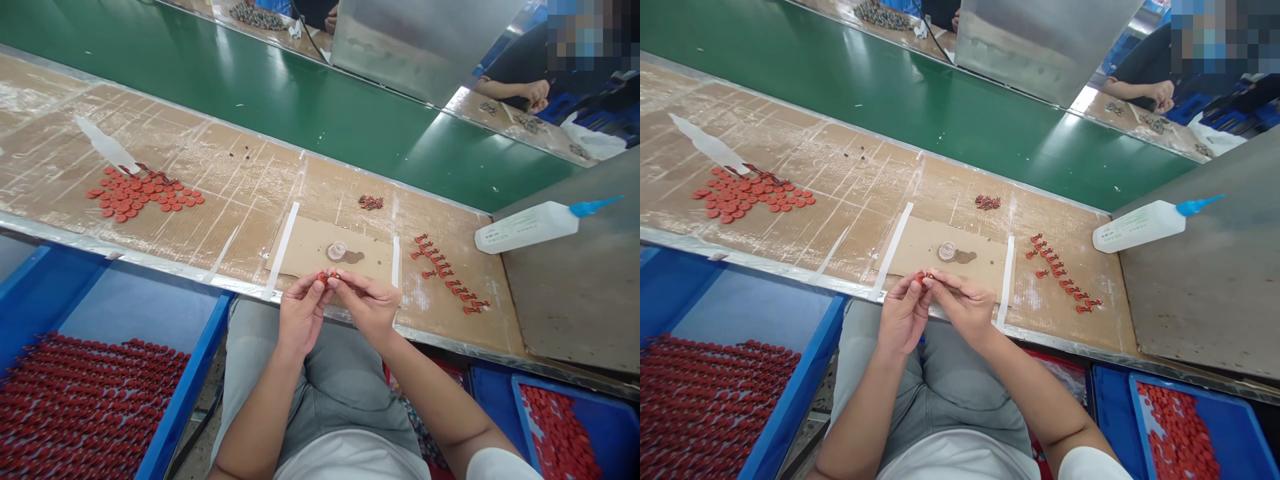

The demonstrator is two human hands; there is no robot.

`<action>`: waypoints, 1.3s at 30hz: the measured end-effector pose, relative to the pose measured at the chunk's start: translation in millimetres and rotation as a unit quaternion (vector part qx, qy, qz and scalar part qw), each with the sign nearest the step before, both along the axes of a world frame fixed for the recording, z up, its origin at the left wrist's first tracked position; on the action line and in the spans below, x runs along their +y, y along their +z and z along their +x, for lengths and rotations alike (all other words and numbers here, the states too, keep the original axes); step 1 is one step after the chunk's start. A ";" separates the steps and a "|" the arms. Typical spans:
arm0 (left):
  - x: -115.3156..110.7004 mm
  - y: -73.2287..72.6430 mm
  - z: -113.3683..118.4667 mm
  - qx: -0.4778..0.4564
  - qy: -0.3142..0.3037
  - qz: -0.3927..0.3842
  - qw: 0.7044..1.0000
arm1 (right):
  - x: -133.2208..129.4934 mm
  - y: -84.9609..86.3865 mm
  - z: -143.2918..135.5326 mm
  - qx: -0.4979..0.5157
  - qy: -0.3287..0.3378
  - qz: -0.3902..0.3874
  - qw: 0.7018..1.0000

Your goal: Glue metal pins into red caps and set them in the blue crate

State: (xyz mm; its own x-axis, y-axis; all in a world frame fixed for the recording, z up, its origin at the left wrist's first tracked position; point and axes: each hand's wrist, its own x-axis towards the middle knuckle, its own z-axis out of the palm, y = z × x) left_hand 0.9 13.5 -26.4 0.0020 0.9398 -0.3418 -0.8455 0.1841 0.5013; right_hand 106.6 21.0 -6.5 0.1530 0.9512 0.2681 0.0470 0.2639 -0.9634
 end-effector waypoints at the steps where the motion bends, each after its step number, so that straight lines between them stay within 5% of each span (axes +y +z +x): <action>1: -0.1 0.2 0.1 -0.002 0.000 0.003 1.000 | -0.2 -0.1 0.1 0.003 0.003 0.001 1.000; 21: -4.6 5.2 2.6 0.057 0.011 0.029 0.998 | 1.6 5.6 13.1 -0.065 0.043 0.075 0.994; 39: -6.1 5.4 5.3 0.050 0.013 0.045 0.998 | 3.3 -0.1 16.3 -0.112 0.003 0.148 0.983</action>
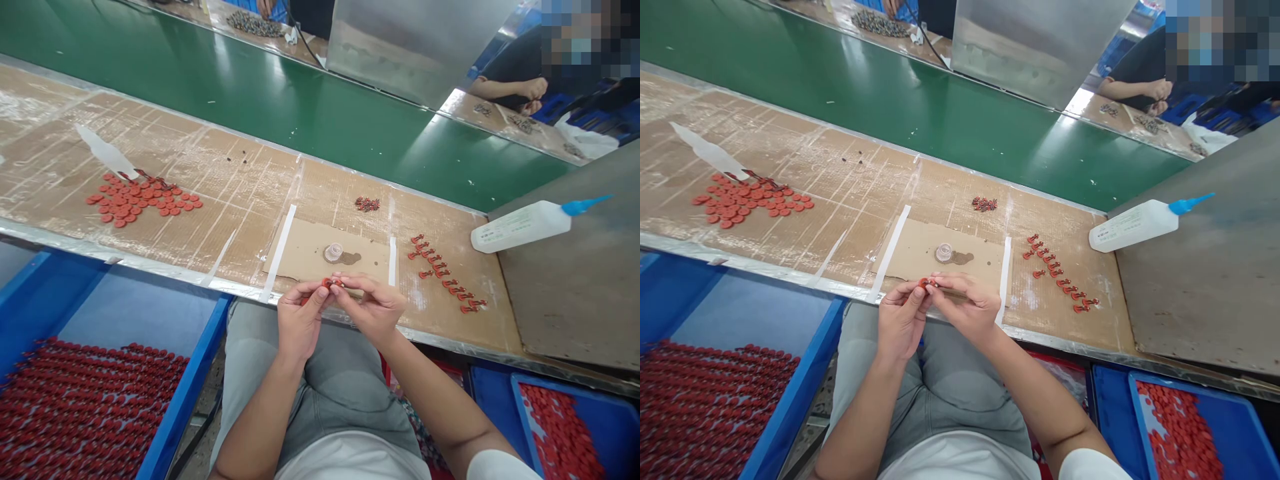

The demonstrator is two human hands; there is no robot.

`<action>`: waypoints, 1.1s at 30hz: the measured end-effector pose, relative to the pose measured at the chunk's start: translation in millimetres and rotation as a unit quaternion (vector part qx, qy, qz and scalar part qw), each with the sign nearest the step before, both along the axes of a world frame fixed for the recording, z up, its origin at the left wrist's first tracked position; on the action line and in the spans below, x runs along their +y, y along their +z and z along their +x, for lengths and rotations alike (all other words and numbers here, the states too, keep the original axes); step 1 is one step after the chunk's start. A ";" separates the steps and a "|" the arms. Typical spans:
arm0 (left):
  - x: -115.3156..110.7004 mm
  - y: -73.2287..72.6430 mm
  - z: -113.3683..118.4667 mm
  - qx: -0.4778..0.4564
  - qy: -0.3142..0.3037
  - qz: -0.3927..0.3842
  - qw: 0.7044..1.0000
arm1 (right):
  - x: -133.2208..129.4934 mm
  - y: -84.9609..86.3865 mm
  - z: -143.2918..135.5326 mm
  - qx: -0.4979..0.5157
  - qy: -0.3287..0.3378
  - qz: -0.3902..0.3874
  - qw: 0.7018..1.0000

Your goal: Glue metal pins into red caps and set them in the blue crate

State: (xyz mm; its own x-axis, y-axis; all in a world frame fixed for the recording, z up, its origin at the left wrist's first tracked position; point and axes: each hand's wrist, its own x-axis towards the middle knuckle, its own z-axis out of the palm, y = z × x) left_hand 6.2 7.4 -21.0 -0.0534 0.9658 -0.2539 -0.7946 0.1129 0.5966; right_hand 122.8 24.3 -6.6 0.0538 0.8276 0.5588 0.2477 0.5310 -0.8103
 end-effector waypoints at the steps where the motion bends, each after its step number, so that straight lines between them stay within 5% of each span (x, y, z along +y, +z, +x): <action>1: 0.0 0.2 0.0 0.005 -0.002 0.001 1.000 | 0.1 -0.1 0.4 -0.002 0.000 0.004 1.000; 33: -2.1 2.7 5.2 0.041 0.012 0.018 0.999 | -4.8 -3.7 -2.0 0.119 -0.021 -0.086 0.989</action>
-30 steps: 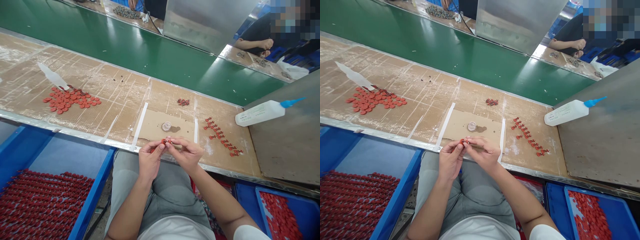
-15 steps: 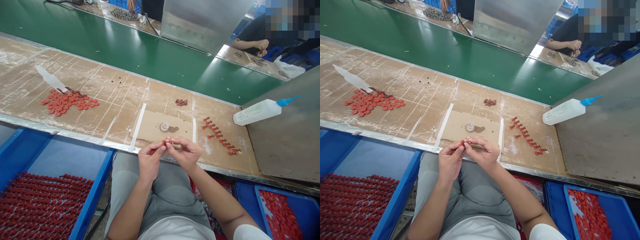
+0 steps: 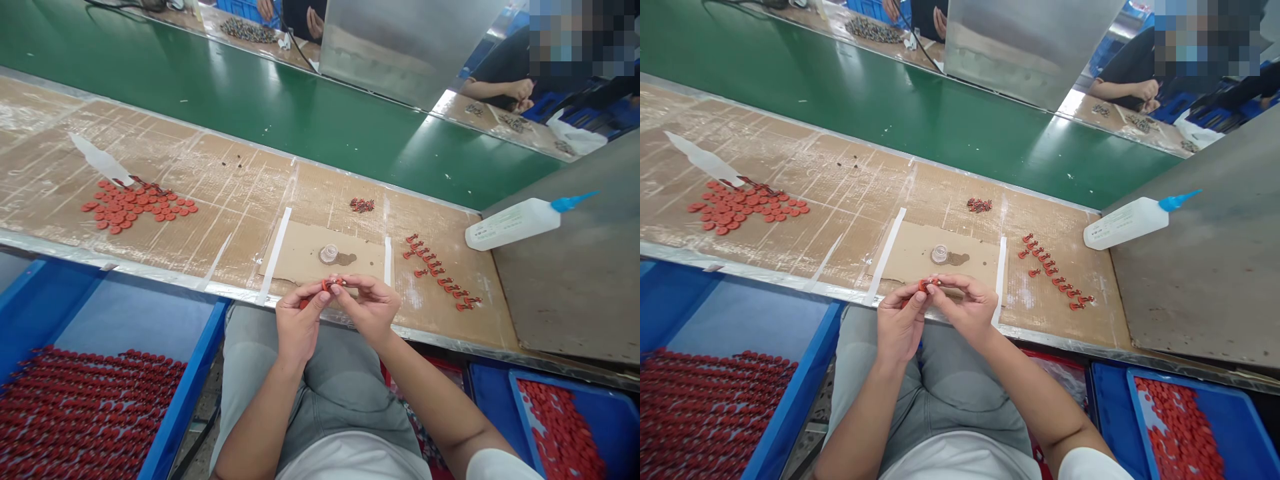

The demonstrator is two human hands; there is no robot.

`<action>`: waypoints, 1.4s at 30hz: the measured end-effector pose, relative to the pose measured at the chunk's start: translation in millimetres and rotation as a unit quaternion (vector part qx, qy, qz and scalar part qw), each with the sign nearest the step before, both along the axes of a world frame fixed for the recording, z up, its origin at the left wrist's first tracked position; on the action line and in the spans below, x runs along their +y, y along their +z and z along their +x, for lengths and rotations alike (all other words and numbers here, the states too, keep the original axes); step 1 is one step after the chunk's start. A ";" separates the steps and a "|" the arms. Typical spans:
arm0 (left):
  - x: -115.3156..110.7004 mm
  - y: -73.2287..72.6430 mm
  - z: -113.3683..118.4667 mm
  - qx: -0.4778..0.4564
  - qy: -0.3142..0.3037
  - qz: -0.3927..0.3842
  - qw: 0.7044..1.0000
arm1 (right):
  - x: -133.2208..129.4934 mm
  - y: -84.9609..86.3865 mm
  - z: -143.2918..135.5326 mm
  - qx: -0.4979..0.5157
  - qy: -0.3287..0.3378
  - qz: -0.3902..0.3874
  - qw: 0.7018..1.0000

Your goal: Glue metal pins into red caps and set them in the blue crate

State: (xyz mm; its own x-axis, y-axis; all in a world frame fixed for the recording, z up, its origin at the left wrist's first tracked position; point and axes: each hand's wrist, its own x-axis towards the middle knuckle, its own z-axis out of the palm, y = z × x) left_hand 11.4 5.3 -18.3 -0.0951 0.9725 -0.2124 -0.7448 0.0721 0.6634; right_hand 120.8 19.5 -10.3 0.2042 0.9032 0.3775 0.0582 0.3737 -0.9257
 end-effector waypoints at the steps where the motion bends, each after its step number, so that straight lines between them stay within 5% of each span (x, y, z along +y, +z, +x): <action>1: -0.2 -0.1 0.0 -0.002 -0.002 -0.003 1.000 | -0.3 1.1 -0.2 0.010 0.000 -0.018 1.000; 8: 0.1 0.2 0.1 -0.034 -0.021 -0.028 0.999 | -0.8 6.1 -0.1 0.044 -0.004 -0.100 0.994; 33: 0.7 -2.7 -0.7 -0.055 -0.070 -0.064 0.994 | -1.7 13.2 8.1 0.087 0.064 -0.169 0.980; 37: 1.4 0.4 -0.6 -0.060 -0.075 -0.082 0.992 | 2.8 29.4 26.4 0.061 0.033 -0.140 0.988; 42: 3.2 3.3 -4.3 -0.061 -0.077 -0.090 0.991 | 29.0 64.3 83.8 -0.112 -0.084 -0.071 0.988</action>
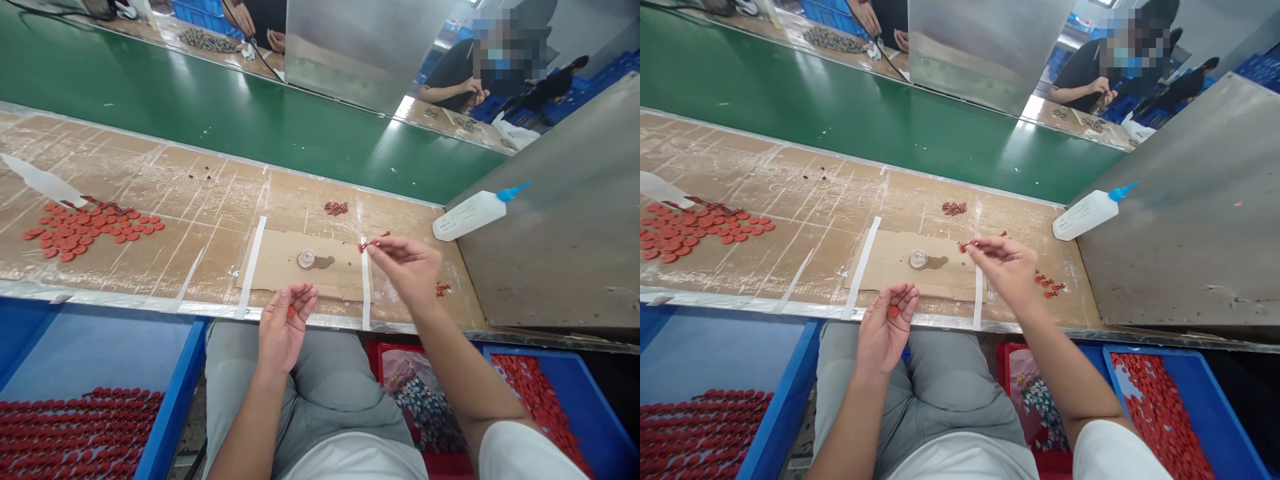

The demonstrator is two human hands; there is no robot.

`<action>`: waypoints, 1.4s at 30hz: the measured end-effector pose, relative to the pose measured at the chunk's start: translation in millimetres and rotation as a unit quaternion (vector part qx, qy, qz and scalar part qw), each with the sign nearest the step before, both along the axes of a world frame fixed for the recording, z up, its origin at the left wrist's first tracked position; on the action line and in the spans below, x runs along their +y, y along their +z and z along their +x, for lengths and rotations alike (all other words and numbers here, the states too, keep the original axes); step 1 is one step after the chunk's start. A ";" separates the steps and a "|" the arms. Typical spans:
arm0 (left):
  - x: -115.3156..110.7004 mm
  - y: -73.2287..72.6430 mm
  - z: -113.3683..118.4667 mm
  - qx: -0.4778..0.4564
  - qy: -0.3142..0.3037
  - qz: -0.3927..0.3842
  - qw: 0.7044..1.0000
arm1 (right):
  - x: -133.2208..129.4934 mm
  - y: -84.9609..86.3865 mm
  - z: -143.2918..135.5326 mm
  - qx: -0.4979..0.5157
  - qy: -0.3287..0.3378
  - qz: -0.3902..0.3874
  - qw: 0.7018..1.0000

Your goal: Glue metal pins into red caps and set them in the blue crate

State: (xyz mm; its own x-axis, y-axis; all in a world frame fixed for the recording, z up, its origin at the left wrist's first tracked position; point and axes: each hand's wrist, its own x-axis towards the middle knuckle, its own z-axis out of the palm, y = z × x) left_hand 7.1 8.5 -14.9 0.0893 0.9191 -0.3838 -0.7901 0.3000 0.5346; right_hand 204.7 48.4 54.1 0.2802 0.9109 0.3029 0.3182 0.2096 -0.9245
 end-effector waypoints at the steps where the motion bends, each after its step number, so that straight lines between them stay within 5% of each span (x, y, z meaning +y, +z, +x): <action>1: 0.3 0.5 -0.9 -0.004 -0.001 0.000 1.000 | 9.0 3.9 15.8 -0.037 -0.019 0.000 0.999; 5: 1.5 3.0 -3.5 -0.037 -0.012 -0.004 0.999 | 51.1 -0.2 84.0 -0.171 -0.107 -0.036 0.979; 11: 3.8 3.8 -5.1 -0.057 -0.017 -0.009 0.998 | 90.3 -33.3 153.8 -0.350 -0.150 -0.142 0.914; 19: 5.0 -2.0 -6.2 -0.043 -0.023 -0.010 0.999 | 93.5 -60.4 171.2 -0.395 -0.165 -0.180 0.886; 25: 4.8 -1.7 -6.4 -0.056 -0.024 -0.006 0.998 | 89.5 -56.7 171.5 -0.404 -0.161 -0.192 0.880; 30: 4.6 2.6 -7.3 -0.077 -0.020 0.015 0.997 | 70.9 -25.3 136.3 -0.439 -0.181 -0.115 0.873; 34: 5.4 6.4 -6.2 -0.110 -0.029 0.031 0.993 | 18.4 -1.8 60.2 -0.391 -0.053 0.003 0.919; 38: 3.8 11.2 -4.2 -0.122 -0.038 0.029 0.991 | -35.7 -13.1 -22.1 -0.312 0.211 0.116 0.919; 42: -0.6 14.9 -2.7 -0.117 -0.044 0.028 0.992 | -50.7 -41.7 -69.1 -0.270 0.234 0.128 0.925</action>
